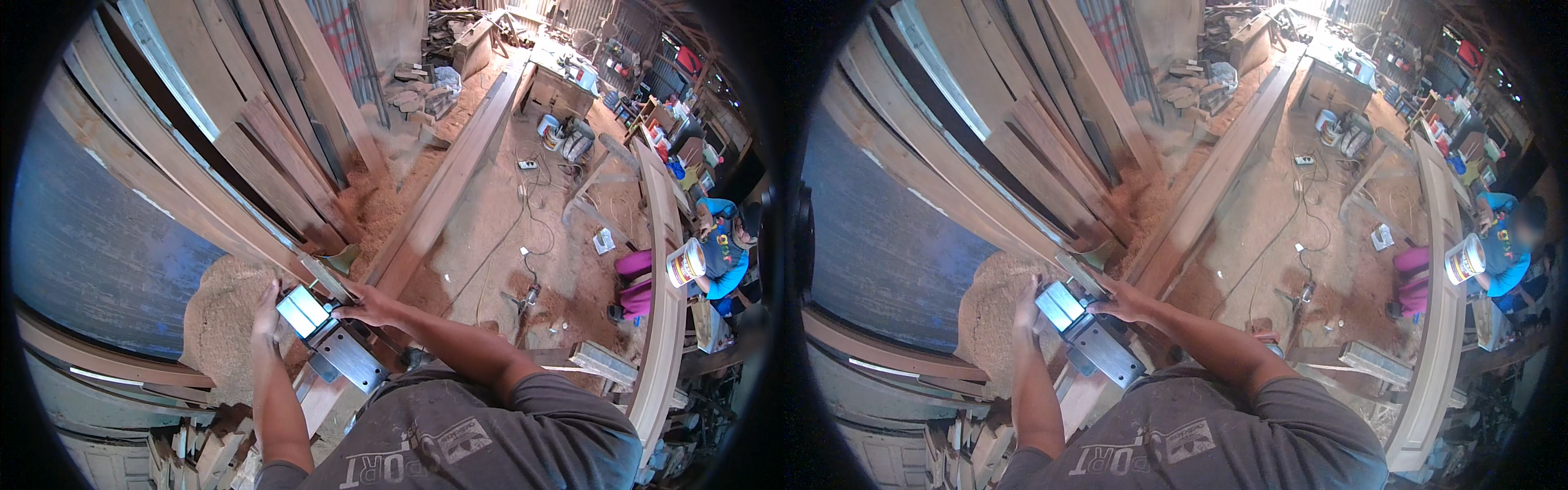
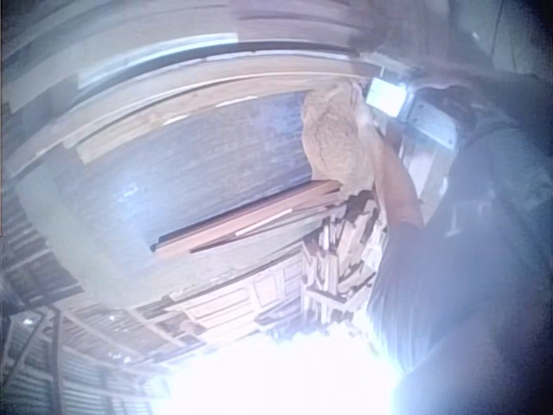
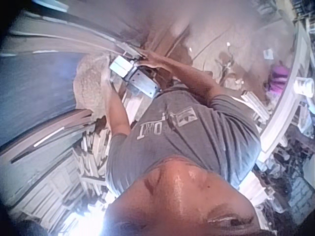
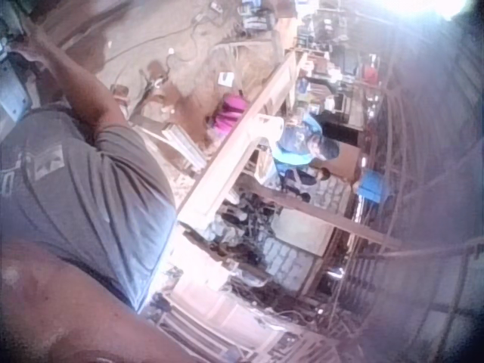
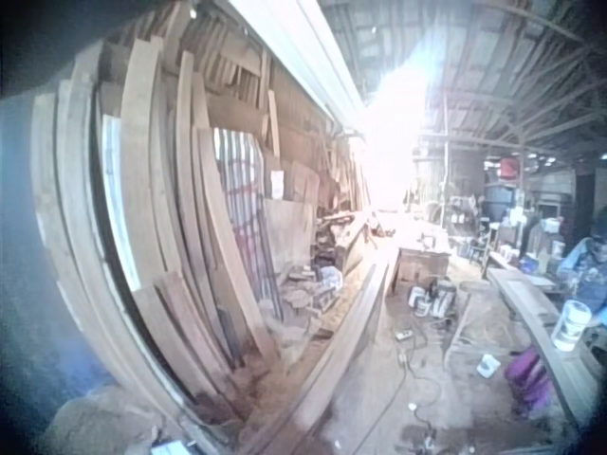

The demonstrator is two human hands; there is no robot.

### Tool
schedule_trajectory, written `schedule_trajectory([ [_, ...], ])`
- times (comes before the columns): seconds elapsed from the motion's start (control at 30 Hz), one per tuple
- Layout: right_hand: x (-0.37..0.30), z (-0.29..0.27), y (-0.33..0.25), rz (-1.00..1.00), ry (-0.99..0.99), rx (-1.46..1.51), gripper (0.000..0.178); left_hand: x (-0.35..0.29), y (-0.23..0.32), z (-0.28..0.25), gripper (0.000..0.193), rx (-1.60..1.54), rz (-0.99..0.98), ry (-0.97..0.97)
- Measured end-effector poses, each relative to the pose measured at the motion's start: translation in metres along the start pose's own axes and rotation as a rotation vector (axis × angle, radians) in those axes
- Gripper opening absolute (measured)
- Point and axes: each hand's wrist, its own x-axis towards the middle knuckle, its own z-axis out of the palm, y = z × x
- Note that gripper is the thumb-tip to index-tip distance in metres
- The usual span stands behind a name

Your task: The person assembles a small wooden fixture by tightening screws with a screwdriver and an electric drill. They then move to a different area and use a handheld electric planer on a long wooden plank.

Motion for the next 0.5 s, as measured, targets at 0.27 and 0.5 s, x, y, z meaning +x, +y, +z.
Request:
schedule_trajectory([
  [0.27,0.006,0.007,0.003,-0.017,0.021,0.014,0.102,0.007,-0.005,-0.032,0.033,0.095,0.005,0.011],
  [0.5,0.009,0.007,0.016,-0.056,0.023,0.098,0.1,-0.011,0.008,0.006,0.032,0.177,0.009,0.057],
])
